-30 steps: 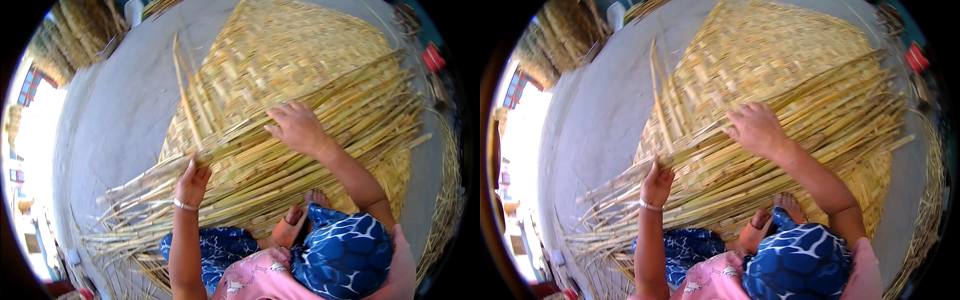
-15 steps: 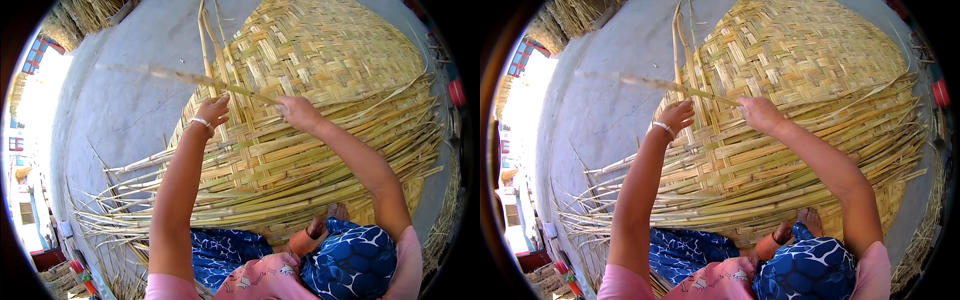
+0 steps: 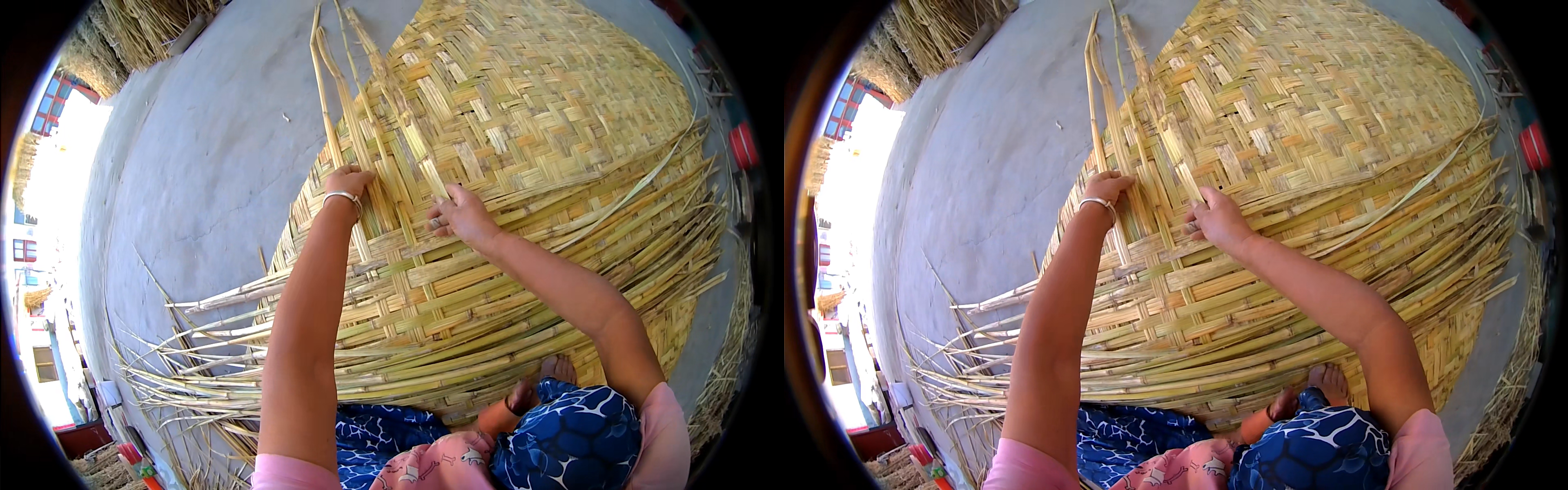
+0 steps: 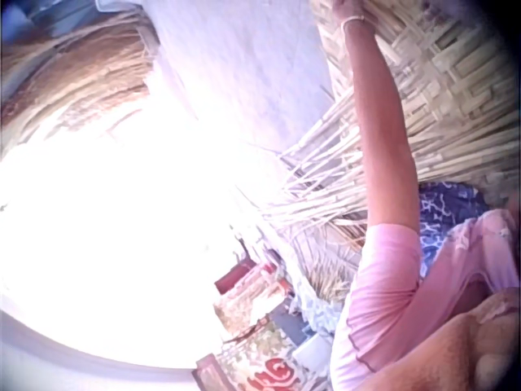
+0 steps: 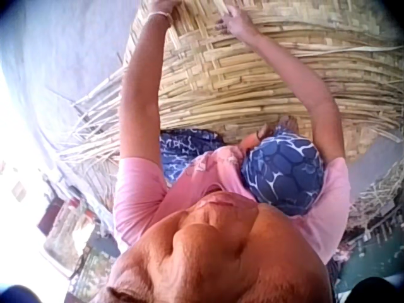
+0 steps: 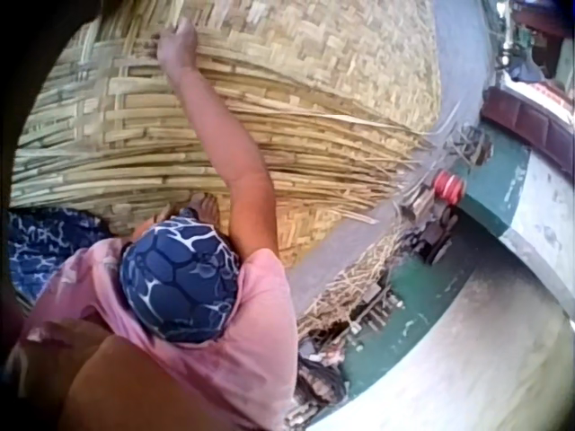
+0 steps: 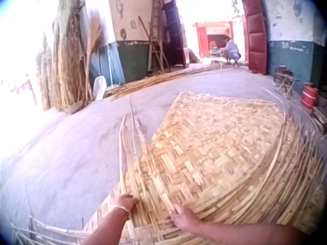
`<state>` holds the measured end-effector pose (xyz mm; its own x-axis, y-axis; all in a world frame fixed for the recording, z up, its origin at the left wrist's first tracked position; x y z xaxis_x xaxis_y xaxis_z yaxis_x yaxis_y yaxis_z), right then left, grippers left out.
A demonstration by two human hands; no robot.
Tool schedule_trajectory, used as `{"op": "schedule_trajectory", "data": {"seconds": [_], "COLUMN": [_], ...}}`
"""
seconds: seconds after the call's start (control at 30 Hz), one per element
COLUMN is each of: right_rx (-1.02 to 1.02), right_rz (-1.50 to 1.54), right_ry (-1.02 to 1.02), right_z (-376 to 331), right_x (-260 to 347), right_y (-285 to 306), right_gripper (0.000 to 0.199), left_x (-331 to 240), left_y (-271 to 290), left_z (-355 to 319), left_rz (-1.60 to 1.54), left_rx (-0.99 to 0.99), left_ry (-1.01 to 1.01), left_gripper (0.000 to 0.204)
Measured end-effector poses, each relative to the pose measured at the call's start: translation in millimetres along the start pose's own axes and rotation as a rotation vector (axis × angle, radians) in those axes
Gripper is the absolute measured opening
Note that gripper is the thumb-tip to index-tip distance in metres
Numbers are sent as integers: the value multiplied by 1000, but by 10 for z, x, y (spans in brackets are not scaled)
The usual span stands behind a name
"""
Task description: The person sits on the floor and weaves a large mat using dried palm leaves. They interlace the leaves by hand, repeatedly pulling strands through the existing weave to expand the mat's surface area.
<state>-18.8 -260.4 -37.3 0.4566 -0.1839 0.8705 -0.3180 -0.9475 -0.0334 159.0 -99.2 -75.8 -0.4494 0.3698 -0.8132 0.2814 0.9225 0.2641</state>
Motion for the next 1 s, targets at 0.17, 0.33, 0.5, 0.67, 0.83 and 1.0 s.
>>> {"op": "schedule_trajectory", "data": {"seconds": [0.17, 0.33, 0.5, 0.67, 0.83, 1.0], "right_rx": [-44, -51, -34, 61, 174, 261], "right_rz": [-115, -397, -650, -670, -715, -885], "right_ry": [59, 290, 652, 423, 139, 27], "right_z": [4, -159, -243, -63, 99, 248], "right_x": [-9, 166, 309, 270, 286, 301], "right_y": [24, -174, -302, -269, -222, -154], "right_gripper": [36, 39, 35, 27, 25, 24], "left_x": [-219, -122, -197, -115, -62, 181], "left_y": [-171, -14, -112, -57, 85, 305], "left_z": [-373, -366, -384, -340, -428, -395], "left_rz": [-549, -688, -614, -682, -934, -1236], "left_rx": [131, 108, 236, 238, 191, 70], "left_ry": [13, 107, 56, 27, 8, 97], "left_gripper": [33, 36, 34, 29, 34, 36]}}
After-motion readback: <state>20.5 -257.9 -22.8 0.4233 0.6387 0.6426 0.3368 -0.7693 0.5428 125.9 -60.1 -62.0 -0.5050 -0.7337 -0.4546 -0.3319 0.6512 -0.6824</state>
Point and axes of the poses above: each hand's wrist, its own z-axis towards the middle knuckle, its own y-axis out of the back of the hand, x = y × z, the point moved 10 cm from there along z, towards the middle knuckle, and after that the axes turned 5 degrees about -x, right-handed, at the moved point
